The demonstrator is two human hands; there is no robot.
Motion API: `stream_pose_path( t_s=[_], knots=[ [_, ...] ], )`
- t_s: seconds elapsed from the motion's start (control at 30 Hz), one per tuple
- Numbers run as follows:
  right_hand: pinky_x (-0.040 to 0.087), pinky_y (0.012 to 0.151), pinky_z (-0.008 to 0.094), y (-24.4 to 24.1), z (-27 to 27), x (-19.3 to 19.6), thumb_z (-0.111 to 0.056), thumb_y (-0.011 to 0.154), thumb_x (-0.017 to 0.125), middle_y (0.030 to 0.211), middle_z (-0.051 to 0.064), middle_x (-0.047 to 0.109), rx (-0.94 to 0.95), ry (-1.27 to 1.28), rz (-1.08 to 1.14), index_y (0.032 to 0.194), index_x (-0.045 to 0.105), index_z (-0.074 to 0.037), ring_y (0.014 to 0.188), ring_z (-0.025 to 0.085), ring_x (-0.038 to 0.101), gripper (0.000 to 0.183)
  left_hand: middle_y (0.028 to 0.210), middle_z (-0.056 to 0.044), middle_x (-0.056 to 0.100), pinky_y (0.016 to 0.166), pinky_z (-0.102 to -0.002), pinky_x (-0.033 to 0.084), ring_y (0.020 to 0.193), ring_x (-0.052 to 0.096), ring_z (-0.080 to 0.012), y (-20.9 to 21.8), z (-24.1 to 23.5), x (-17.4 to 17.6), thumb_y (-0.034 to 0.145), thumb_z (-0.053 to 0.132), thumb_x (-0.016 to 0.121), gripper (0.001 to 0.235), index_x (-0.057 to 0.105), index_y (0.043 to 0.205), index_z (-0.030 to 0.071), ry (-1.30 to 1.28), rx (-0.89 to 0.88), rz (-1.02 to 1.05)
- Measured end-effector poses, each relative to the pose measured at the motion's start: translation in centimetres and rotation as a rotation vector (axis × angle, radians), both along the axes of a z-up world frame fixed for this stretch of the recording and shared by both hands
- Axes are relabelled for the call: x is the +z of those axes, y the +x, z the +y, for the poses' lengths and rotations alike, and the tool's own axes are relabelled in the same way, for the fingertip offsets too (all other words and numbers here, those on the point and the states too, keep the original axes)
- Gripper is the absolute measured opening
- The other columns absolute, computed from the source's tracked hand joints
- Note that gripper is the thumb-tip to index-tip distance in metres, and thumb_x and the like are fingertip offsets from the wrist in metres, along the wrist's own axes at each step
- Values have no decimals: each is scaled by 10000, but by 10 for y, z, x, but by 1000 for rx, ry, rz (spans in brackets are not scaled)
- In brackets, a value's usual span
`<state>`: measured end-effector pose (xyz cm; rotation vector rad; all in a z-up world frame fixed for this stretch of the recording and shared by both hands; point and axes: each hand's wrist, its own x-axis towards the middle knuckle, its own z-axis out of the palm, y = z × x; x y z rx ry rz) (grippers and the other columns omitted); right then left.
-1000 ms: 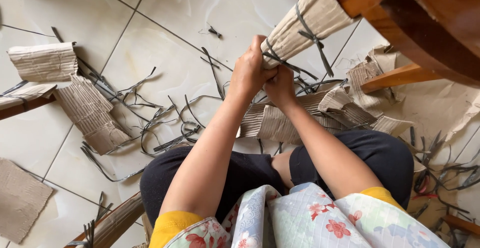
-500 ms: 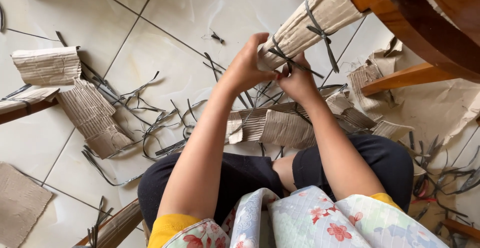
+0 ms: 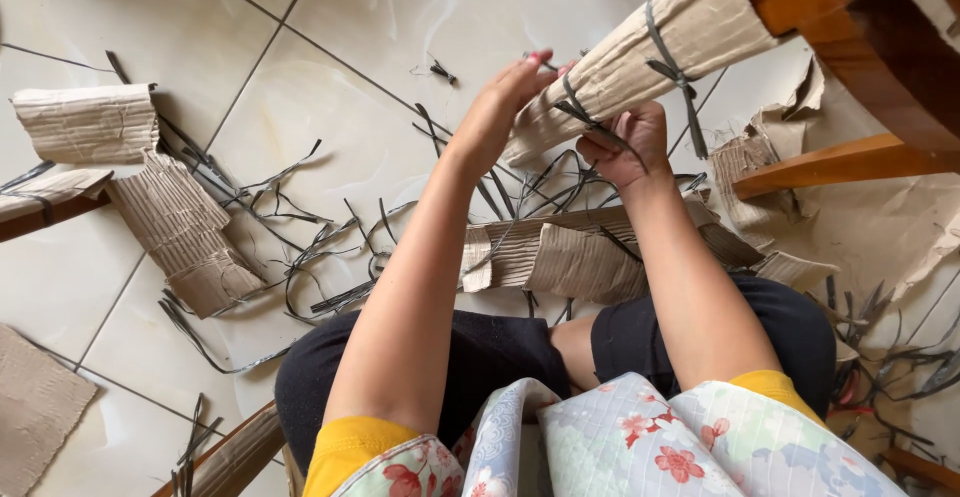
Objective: Wrapping wooden stool legs with protective cardboard and securing them with plastic ties
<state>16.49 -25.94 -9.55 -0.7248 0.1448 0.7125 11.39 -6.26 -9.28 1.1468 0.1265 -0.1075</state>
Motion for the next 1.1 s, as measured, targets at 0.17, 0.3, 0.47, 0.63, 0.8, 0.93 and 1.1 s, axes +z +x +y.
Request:
stream_pose_path(
  t_s=[0.17, 0.3, 0.47, 0.63, 0.8, 0.93, 1.1],
  knots=[
    [187, 333, 197, 3, -3, -15, -188, 998, 522, 843, 79, 704, 99, 133, 24, 1308, 594, 48, 379, 34, 264, 396, 1129, -57, 771, 1133, -487, 405, 1174, 679, -211, 0, -2, -13, 1020, 344, 566, 403, 637, 1301, 64, -90, 262, -103],
    [191, 374, 242, 4, -4, -44, 67, 901, 502, 559, -10, 392, -104, -253, -100, 877, 493, -56, 422, 44, 271, 126, 982, -67, 815, 1109, -359, 465, 1024, 722, -150, -7, 11, -6, 981, 180, 608, 282, 709, 1194, 25, 15, 443, 42],
    [363, 476, 199, -28, -5, 2, -39, 934, 753, 727, 47, 642, -132, -871, -625, 900, 659, 7, 554, 63, 511, 110, 906, -47, 816, 826, -228, 573, 860, 761, -88, -44, 17, 35, 966, 131, 615, 205, 745, 1096, 42, 413, 345, 90],
    [449, 586, 252, -75, -17, 40, -129, 986, 785, 744, 78, 740, -34, -1198, -999, 965, 770, -79, 614, 120, 629, 56, 850, 77, 803, 904, -258, 506, 926, 761, -110, -84, -5, 55, 957, 142, 674, 163, 794, 1005, 241, 755, 167, 47],
    [562, 603, 427, -113, -30, 57, -137, 1010, 732, 751, 139, 734, 8, -1192, -1382, 994, 761, -88, 716, 372, 731, 60, 877, 2, 808, 874, -297, 559, 922, 788, -175, -86, -31, 63, 925, 186, 755, 134, 779, 1056, 172, 742, 211, -3],
    [571, 642, 422, -116, -18, 52, -152, 999, 724, 770, 113, 737, -11, -1199, -1430, 1004, 752, -133, 764, 360, 736, 34, 905, -21, 810, 905, -300, 559, 923, 785, -156, -76, -34, 52, 910, 198, 777, 190, 733, 1083, 130, 647, 157, 7],
    [596, 644, 449, -116, -2, 41, -75, 1009, 663, 779, 147, 744, -7, -1188, -1504, 1070, 707, -70, 748, 353, 747, 75, 872, -22, 806, 850, -294, 557, 856, 763, -126, -75, -22, 51, 880, 220, 782, 245, 717, 1086, 105, 601, 49, 187]
  ],
)
